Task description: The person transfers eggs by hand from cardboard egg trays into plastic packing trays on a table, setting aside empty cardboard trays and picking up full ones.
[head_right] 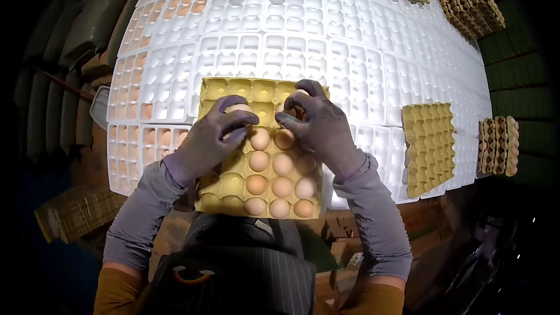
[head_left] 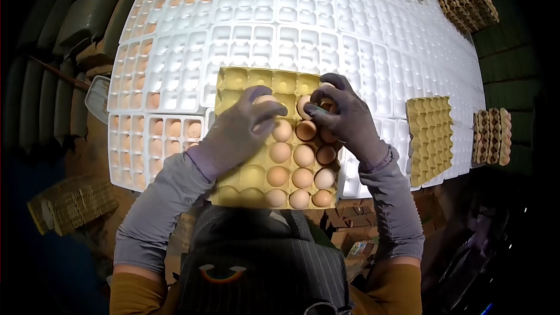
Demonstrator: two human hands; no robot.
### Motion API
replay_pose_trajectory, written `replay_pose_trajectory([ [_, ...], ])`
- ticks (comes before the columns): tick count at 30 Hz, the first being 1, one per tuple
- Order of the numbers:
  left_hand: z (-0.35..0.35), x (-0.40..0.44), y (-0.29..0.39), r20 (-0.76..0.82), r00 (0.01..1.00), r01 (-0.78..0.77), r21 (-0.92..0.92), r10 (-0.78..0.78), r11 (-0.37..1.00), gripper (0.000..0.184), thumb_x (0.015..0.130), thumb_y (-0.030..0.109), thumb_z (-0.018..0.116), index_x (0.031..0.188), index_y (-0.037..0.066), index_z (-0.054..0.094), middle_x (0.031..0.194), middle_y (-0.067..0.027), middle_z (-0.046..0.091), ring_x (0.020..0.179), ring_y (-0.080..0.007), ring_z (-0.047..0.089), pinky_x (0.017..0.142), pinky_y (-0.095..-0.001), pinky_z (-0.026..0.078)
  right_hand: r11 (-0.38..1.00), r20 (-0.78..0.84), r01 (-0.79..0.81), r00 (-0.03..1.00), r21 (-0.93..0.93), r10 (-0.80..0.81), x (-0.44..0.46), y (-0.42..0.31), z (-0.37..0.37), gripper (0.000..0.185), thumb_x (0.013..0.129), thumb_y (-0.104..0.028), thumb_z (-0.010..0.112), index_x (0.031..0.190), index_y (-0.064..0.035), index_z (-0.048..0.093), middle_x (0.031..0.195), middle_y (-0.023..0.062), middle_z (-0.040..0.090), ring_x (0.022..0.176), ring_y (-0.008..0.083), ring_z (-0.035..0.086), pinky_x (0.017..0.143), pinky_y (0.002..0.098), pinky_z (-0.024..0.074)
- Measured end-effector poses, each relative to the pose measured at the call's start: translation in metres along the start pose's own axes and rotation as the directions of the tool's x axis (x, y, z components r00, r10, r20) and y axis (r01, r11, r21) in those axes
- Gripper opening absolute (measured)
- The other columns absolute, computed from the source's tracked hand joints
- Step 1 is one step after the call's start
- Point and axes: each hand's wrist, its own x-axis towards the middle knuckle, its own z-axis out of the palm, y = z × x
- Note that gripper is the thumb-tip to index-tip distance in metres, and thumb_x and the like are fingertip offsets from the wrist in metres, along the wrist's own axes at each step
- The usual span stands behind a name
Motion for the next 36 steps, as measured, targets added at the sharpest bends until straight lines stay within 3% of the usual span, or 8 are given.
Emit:
replay_pose_trajectory([
  [4,0.033,0.004,0.005,-0.051,0.993,-0.057,0.601,0.11,0.797,0.038,0.087,0.032,0.075,0.119,0.014,0.066,0.141,-0.0154,0.047,0.111,-0.036,0.057,0.094,-0.0463,0.052,0.705,0.126,0.144,0.989,-0.694,-0.078,0.028,0.008,0.019,0.042,0.085,-0.046,0.073,0.095,-0.0055,0.07,0.13,0.0125,0.052,0.106,0.0343,0.057,0.087,0.0461,0.0542],
  [16,0.029,0.005,-0.001,0.053,0.993,-0.106,0.808,0.108,0.58,0.042,0.088,0.035,0.073,0.119,0.007,0.064,0.147,-0.0141,0.044,0.109,-0.0278,0.059,0.086,-0.0393,0.053,0.672,0.231,0.17,0.973,-0.721,0.002,0.031,-0.006,0.019,0.029,0.085,-0.023,0.07,0.108,-0.0064,0.067,0.14,0.0136,0.047,0.118,0.0387,0.055,0.092,0.0457,0.0547],
  [18,0.006,-0.013,-0.02,-0.11,0.993,0.035,-0.17,-0.054,0.985,0.045,0.092,0.04,0.072,0.12,0.005,0.065,0.136,-0.0104,0.054,0.098,-0.0203,0.062,0.08,-0.0331,0.053,0.721,0.273,0.166,0.962,-0.673,0.033,0.035,-0.002,0.013,0.03,0.082,-0.023,0.073,0.107,-0.0072,0.067,0.141,0.0129,0.046,0.119,0.038,0.055,0.092,0.0458,0.055],
  [20,-0.018,-0.048,-0.01,0.131,0.909,0.345,-0.77,-0.396,0.537,0.063,0.099,0.061,0.055,0.123,0.003,0.063,0.111,-0.0068,0.065,0.091,-0.0145,0.061,0.08,-0.0278,0.052,0.775,0.221,0.161,0.975,-0.611,-0.028,0.026,0.009,0.008,0.04,0.077,-0.026,0.08,0.109,-0.0081,0.065,0.14,0.0117,0.047,0.119,0.0357,0.056,0.092,0.0455,0.0547],
  [23,-0.026,-0.102,-0.029,0.16,0.892,0.327,-0.873,-0.422,0.362,0.08,0.097,0.073,0.04,0.136,0.004,0.054,0.131,-0.0074,0.06,0.111,-0.0156,0.059,0.099,-0.0337,0.049,0.931,-0.063,0.181,0.976,-0.316,-0.211,0.008,0.015,0.01,0.05,0.07,-0.03,0.086,0.111,-0.008,0.066,0.142,0.012,0.05,0.119,0.0337,0.058,0.092,0.0442,0.0538],
  [28,-0.047,-0.163,-0.085,0.144,0.853,0.404,-0.79,-0.501,0.461,0.07,0.104,0.063,0.037,0.133,0.003,0.06,0.109,-0.0063,0.069,0.085,-0.0115,0.066,0.076,-0.0262,0.055,0.882,-0.052,0.078,0.997,0.464,-0.061,-0.002,-0.034,0.055,0.049,0.067,-0.017,0.084,0.112,-0.0047,0.07,0.137,0.0148,0.052,0.131,0.0284,0.052,0.105,0.0405,0.0449],
  [32,-0.079,-0.167,-0.145,-0.431,0.801,0.395,-0.139,-0.415,0.908,0.046,0.087,0.035,0.078,0.12,0.004,0.068,0.136,-0.0152,0.054,0.112,-0.027,0.062,0.09,-0.0397,0.053,0.923,-0.058,0.317,0.948,0.219,-0.312,0.021,-0.088,0.143,0.053,0.068,-0.027,0.088,0.115,-0.0106,0.069,0.141,0.0166,0.049,0.126,0.0353,0.056,0.101,0.043,0.0503],
  [36,-0.106,-0.11,-0.189,-0.547,0.837,0.328,0.52,0.013,0.789,0.051,0.084,0.039,0.078,0.124,0.01,0.067,0.139,-0.0187,0.05,0.119,-0.0383,0.056,0.097,-0.0468,0.05,0.857,-0.111,0.423,0.876,-0.293,-0.47,0.078,-0.116,0.22,0.043,0.078,-0.027,0.078,0.116,-0.0135,0.063,0.145,0.0154,0.048,0.119,0.0373,0.057,0.091,0.0467,0.0543],
])
